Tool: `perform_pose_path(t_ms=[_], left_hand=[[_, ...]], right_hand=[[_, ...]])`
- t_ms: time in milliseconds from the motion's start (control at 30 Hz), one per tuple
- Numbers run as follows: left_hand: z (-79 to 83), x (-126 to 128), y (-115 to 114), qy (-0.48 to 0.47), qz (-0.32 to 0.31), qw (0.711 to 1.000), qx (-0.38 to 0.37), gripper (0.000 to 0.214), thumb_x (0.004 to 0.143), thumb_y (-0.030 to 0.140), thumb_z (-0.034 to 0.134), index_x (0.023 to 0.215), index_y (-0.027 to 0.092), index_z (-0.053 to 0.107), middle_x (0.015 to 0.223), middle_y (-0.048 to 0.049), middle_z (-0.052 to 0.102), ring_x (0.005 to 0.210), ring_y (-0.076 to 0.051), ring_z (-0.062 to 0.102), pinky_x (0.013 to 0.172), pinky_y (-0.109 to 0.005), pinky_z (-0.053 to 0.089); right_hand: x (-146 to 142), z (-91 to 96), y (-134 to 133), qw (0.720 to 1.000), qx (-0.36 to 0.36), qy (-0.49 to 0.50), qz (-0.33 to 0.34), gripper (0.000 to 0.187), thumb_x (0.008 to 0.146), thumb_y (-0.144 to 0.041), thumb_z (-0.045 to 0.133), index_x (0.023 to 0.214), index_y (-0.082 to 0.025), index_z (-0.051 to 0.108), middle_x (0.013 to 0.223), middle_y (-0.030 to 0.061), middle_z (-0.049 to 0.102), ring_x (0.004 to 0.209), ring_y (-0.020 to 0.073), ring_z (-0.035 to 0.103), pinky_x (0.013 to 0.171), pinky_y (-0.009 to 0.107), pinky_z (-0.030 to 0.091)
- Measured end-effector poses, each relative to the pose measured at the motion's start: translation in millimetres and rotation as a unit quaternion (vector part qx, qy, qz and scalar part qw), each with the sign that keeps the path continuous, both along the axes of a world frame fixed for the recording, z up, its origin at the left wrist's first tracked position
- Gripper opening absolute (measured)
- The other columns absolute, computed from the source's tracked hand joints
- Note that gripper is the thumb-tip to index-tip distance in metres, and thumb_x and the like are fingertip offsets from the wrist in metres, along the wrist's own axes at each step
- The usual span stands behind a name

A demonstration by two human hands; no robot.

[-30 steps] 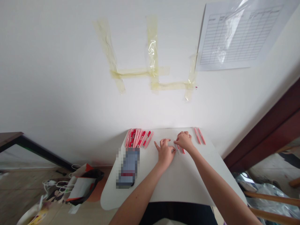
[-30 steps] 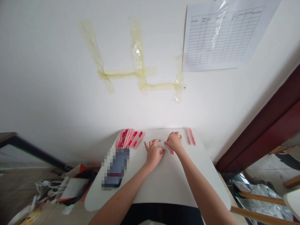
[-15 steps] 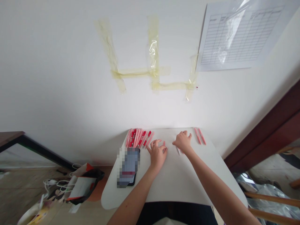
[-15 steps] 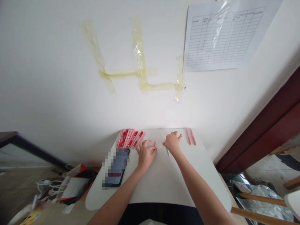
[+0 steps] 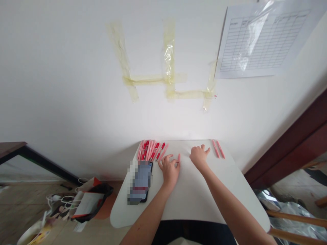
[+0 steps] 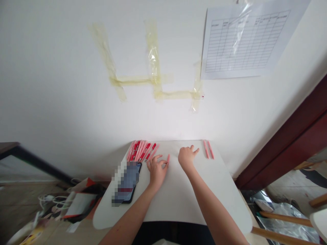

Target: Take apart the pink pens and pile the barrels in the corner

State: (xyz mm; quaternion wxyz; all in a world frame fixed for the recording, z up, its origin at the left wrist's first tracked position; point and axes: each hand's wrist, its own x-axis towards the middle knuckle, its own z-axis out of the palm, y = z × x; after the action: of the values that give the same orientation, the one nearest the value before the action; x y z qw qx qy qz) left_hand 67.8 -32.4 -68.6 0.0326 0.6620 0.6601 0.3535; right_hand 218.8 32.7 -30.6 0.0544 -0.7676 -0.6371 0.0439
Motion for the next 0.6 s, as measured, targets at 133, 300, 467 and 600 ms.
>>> perform_pose_path(t_ms=[133,300,467,600], left_hand=[[-1.2,-0.4,0.6,-0.005,0.001,1.000,0.007,0.008,0.084,0.025,0.069,0.081,0.026,0.077,0.124,-0.0058,0.064,0.123,-0.027,0.052,0.118,-0.057,0.023],[-3.5,-0.7,1.6,-0.003,-0.001,0.999,0.034,0.008,0.083,0.025,0.070,0.079,0.026,0.077,0.121,-0.0058,0.065,0.120,-0.027,0.054,0.117,-0.058,0.023],[-3.6,-1.4,1.4,-0.007,-0.019,0.998,0.061,0.006,0.081,0.022,0.073,0.079,0.026,0.077,0.119,-0.0063,0.065,0.118,-0.027,0.055,0.115,-0.059,0.027],[-0.3,1.1,-1.7,-0.015,-0.045,0.997,0.062,0.007,0.080,0.021,0.074,0.079,0.028,0.076,0.122,-0.0052,0.064,0.121,-0.027,0.053,0.115,-0.060,0.028]], right_hand=[[-1.4,-3.4,-2.8,0.999,0.019,0.022,-0.023,0.032,0.079,-0.009,0.051,0.099,-0.013,0.075,0.118,0.0227,0.067,0.135,0.0402,0.039,0.110,0.068,0.016],[4.0,-4.7,0.6,0.997,0.014,0.070,-0.040,0.030,0.076,-0.020,0.059,0.100,-0.011,0.075,0.121,0.0237,0.065,0.131,0.0406,0.039,0.108,0.066,0.022],[18.4,-8.0,6.6,0.981,0.048,0.183,-0.033,0.016,0.072,-0.025,0.063,0.076,-0.016,0.075,0.116,0.0207,0.069,0.129,0.0417,0.038,0.105,0.068,0.025],[33.7,-13.3,7.9,0.928,0.135,0.347,-0.015,0.012,0.069,-0.033,0.068,0.064,-0.023,0.073,0.112,0.0128,0.073,0.129,0.0408,0.040,0.105,0.058,0.035]])
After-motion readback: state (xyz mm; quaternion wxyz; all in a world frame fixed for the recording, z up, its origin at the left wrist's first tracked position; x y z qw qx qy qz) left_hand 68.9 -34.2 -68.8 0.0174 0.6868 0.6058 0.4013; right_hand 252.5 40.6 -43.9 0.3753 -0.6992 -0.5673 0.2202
